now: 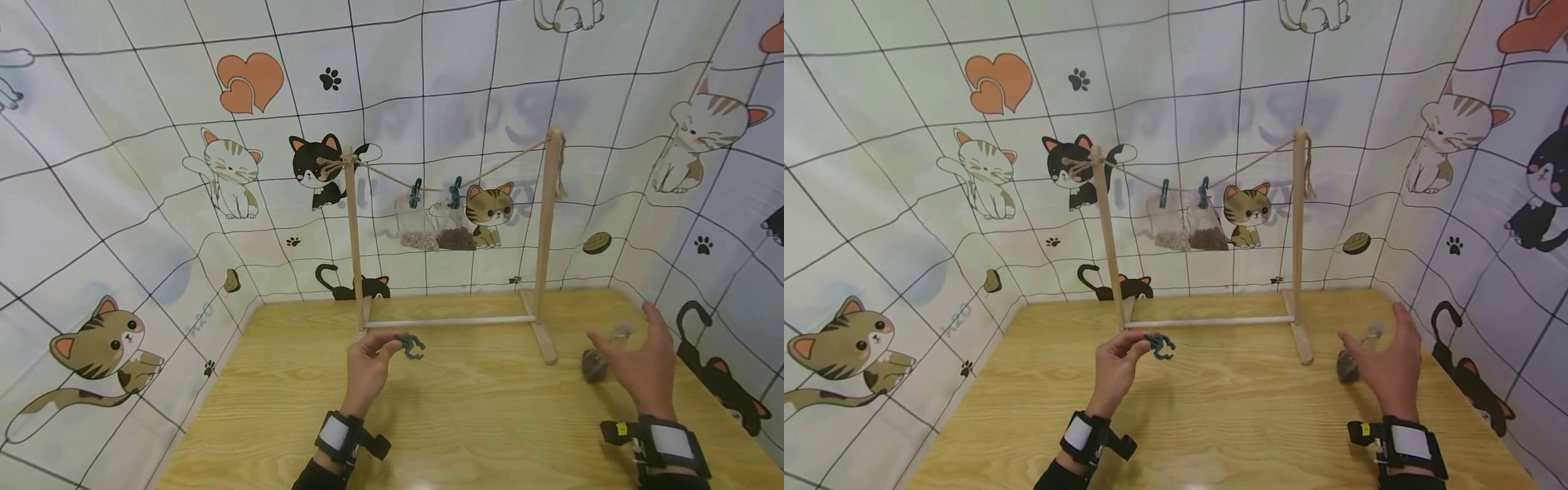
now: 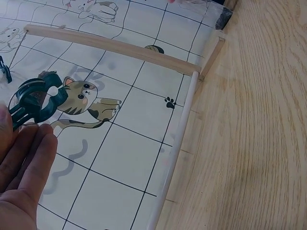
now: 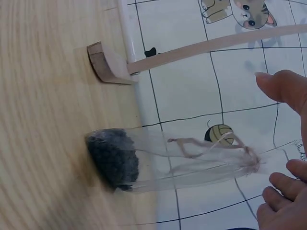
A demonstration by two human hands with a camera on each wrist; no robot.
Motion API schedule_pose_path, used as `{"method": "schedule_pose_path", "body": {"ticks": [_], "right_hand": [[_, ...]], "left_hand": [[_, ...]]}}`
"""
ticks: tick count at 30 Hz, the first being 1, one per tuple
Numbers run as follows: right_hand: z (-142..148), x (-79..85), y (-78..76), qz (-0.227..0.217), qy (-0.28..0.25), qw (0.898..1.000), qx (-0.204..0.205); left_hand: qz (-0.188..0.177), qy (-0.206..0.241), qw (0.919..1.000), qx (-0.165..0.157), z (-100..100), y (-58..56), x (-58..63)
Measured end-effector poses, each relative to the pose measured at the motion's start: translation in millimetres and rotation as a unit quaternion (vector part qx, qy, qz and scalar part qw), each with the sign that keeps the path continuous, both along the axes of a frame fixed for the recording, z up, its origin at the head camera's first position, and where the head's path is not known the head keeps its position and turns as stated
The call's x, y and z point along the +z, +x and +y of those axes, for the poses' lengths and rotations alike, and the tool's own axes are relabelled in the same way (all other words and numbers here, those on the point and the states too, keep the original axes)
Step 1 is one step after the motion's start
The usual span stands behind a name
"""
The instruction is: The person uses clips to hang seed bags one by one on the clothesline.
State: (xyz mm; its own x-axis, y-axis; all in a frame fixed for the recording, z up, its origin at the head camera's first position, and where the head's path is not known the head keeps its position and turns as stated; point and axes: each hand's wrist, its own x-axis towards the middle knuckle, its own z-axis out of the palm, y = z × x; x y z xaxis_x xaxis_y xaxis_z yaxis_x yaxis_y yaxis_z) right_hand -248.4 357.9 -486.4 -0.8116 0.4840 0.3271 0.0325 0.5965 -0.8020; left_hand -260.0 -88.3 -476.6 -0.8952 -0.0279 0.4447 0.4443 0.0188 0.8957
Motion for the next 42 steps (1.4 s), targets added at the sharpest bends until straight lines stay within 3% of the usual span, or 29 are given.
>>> {"method": "schedule_pose_path", "body": {"ticks": [5,10,13,21,30,42], "right_hand": [[8,-6.3,2.1,-0.075,-0.043,0.996,0.009],[15,-13.4,1.2,-0.180,-0.068,0.981,0.018],[17,-19.5,0.7,-0.204,-0.062,0.977,0.021],[14,-35.2,2.1,-0.171,-0.007,0.985,-0.005],[9,-45.8,-1.7,-0.126,0.011,0.991,-0.045],[12,-51.3,-4.8,-0.120,0.017,0.992,-0.045]], "left_hand": [[0.006,0.007,0.9999,-0.006,0,0.3,3.0],[0.009,0.011,0.9998,-0.010,0,0.8,2.6],[0.009,0.011,0.9998,-0.010,1,0.7,1.6],[0.008,0.012,0.9999,-0.009,2,0.1,0.5],[0.007,0.010,0.9999,-0.010,2,2.6,2.0],[0.006,0.011,0.9999,0.008,2,3.3,2.5]]}}
